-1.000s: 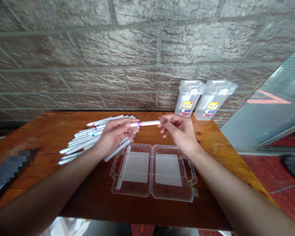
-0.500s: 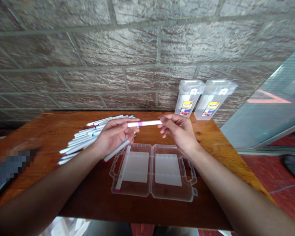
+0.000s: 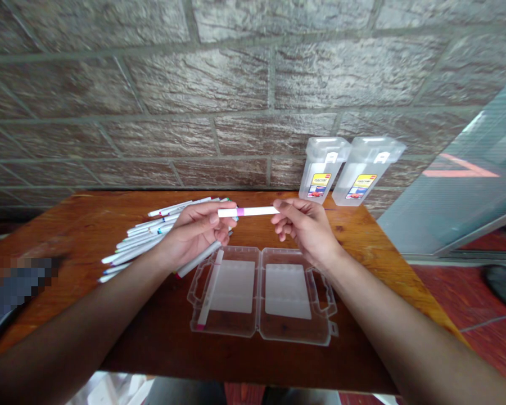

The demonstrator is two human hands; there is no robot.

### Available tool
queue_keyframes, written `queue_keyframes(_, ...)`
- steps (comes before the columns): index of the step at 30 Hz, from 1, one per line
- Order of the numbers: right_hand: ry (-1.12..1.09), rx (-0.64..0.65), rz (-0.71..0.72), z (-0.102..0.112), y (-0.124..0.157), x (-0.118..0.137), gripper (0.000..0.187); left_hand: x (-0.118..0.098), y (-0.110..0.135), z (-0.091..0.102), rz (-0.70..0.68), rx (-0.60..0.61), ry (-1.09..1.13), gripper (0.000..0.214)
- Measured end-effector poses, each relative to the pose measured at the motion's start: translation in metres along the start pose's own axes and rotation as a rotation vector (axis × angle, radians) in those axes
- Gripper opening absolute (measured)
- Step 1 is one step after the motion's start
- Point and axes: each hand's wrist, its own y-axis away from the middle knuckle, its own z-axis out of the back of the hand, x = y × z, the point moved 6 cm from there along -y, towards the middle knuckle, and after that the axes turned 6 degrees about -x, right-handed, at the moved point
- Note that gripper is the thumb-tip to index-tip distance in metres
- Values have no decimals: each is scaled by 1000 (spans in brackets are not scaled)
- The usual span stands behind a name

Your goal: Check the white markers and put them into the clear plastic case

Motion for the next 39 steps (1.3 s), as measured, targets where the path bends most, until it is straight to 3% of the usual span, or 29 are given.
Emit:
queue_keyframes(19, -1, 50, -6, -4, 3, 1, 28, 5, -1, 3, 73, -39, 31, 26)
queue_keyframes(39, 14, 18, -3, -2, 2, 2, 33, 2, -2, 1, 36, -78, -20, 29)
